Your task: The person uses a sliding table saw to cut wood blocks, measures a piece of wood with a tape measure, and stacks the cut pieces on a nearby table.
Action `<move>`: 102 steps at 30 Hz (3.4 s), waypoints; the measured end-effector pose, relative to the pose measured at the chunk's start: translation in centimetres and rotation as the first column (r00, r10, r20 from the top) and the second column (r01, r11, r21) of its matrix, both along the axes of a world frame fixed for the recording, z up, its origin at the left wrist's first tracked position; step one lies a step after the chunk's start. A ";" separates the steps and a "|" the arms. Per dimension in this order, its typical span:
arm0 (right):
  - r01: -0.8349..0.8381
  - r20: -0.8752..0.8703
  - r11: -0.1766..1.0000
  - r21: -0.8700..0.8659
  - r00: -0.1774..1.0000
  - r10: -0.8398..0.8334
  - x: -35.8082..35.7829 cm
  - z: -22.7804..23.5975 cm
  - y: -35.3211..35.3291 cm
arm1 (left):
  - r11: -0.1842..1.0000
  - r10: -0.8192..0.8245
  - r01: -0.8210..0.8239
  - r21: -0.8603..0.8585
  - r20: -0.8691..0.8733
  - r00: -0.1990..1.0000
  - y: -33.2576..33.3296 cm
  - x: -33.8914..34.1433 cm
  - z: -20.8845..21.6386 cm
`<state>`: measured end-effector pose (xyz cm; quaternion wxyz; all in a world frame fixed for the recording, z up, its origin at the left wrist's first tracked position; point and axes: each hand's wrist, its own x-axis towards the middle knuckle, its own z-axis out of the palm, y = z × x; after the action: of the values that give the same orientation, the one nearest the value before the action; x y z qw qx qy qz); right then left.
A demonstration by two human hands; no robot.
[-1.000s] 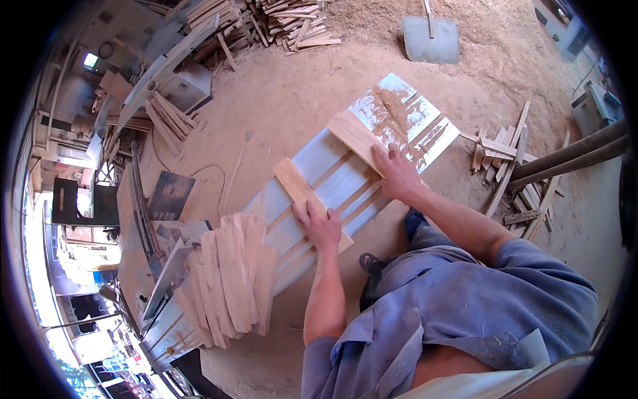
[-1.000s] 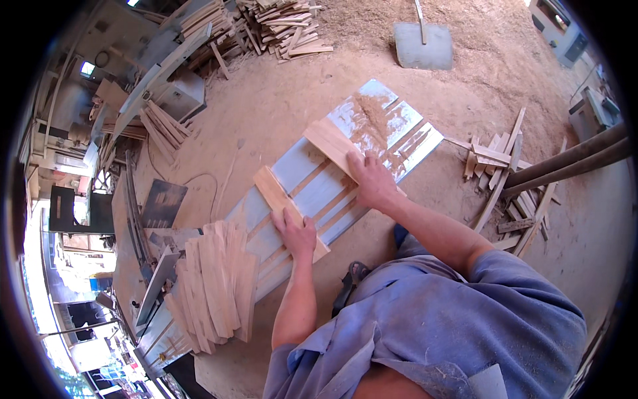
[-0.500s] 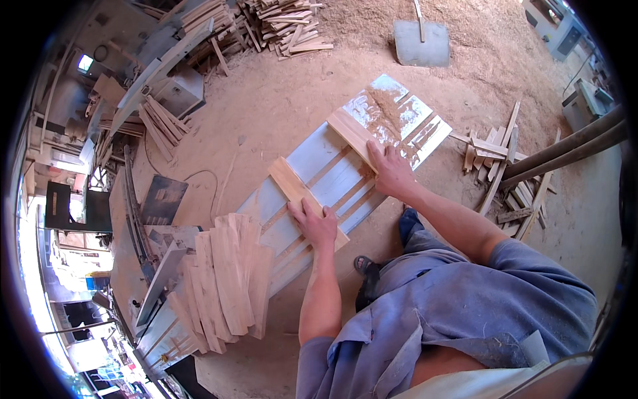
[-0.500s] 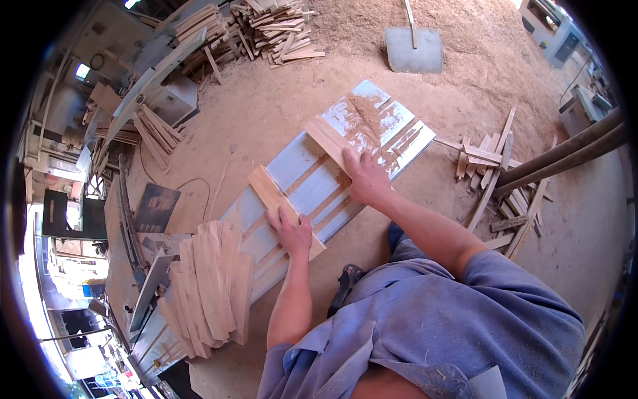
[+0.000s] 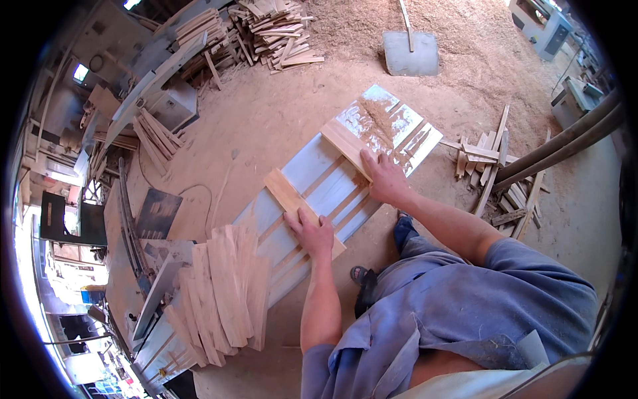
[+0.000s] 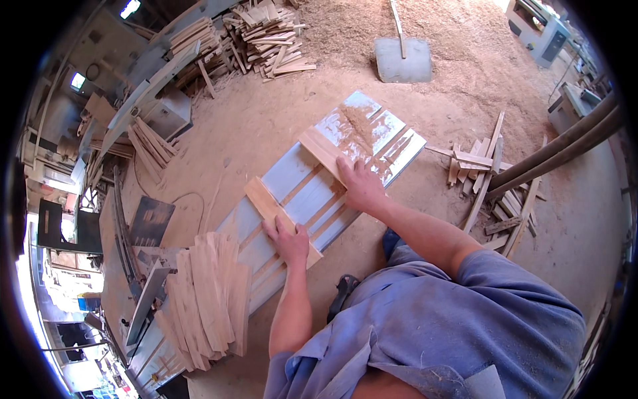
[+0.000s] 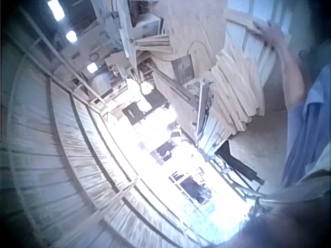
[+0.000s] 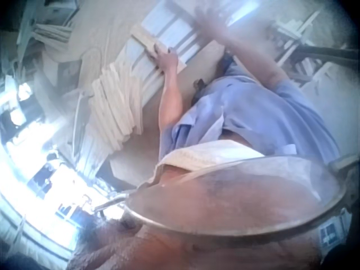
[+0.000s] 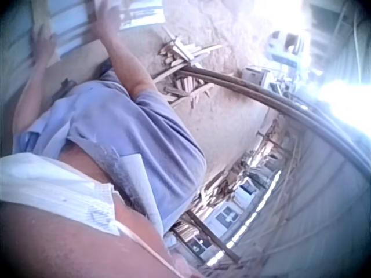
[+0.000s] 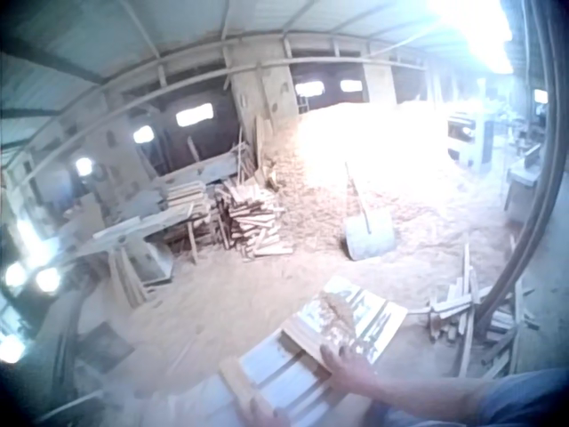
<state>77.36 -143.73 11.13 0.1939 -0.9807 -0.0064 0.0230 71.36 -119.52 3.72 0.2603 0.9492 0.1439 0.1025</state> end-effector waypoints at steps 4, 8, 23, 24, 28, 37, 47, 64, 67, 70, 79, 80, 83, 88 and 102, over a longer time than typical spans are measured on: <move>0.011 -0.009 1.000 -0.004 1.000 -0.011 0.0 0.1 -0.1 | 1.000 -0.004 0.004 0.011 0.004 1.000 -0.2 0.1 0.1; 0.016 -0.012 1.000 0.006 1.000 -0.016 -0.1 0.3 0.1 | 1.000 -0.003 0.003 0.023 0.024 1.000 -0.1 0.1 0.0; -0.006 0.007 0.999 0.051 1.000 0.006 0.1 -0.2 -0.3 | 1.000 -0.022 0.022 0.015 -0.011 1.000 -0.2 0.1 0.5; -0.008 -0.002 0.999 0.048 1.000 0.008 0.1 -0.2 -0.3 | 1.000 -0.023 0.023 0.021 -0.008 1.000 -0.1 0.1 0.5; -0.014 -0.033 0.999 0.051 0.999 0.015 0.0 0.3 -0.2 | 0.999 -0.015 0.014 0.033 0.013 1.000 -0.1 0.0 0.4; -0.015 -0.017 0.999 0.044 1.000 0.015 -0.1 0.1 -0.4 | 0.999 -0.011 0.011 0.030 -0.001 1.000 -0.3 0.0 0.4; -0.013 0.002 1.000 0.014 1.000 0.013 0.2 -0.1 -0.3 | 0.998 -0.033 0.032 0.048 0.014 0.999 0.3 0.2 -0.4; 0.048 -0.117 0.999 0.022 0.992 -0.045 1.3 2.5 0.5 | 1.000 -0.019 0.019 -0.006 0.026 0.999 0.0 0.0 0.0; 0.050 -0.112 0.999 0.012 0.993 -0.048 1.3 2.4 0.5 | 1.000 -0.016 0.016 0.016 0.014 1.000 -0.1 0.1 0.2; 0.048 -0.095 0.999 -0.001 0.994 -0.048 1.3 2.2 0.4 | 1.000 -0.010 0.010 0.017 0.013 1.000 -0.2 0.1 0.2; 0.055 -0.184 0.998 0.019 0.982 -0.051 1.3 4.1 0.9 | 1.000 -0.001 0.000 -0.030 -0.029 1.000 -0.3 0.2 0.7; 0.056 -0.190 0.998 0.019 0.980 -0.052 1.3 4.1 1.0 | 1.000 0.003 -0.004 -0.029 -0.031 1.000 -0.2 0.1 0.6; 0.052 -0.178 0.999 0.011 0.983 -0.049 1.2 4.0 1.0 | 1.000 0.009 -0.010 -0.027 -0.039 0.999 -0.1 0.1 0.6; 0.056 -0.168 0.998 0.006 0.984 -0.054 1.2 3.8 1.1 | 0.999 0.014 -0.016 -0.043 -0.054 0.998 -0.1 0.0 0.8; 0.071 -0.194 0.997 -0.004 0.978 -0.070 1.0 4.6 1.5 | 0.998 0.005 -0.007 -0.057 -0.038 0.999 -0.1 -0.1 1.1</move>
<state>78.37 -142.21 15.73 0.1957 -0.9731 0.0474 0.1118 71.30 -119.62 4.86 0.2843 0.9427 0.1544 0.0812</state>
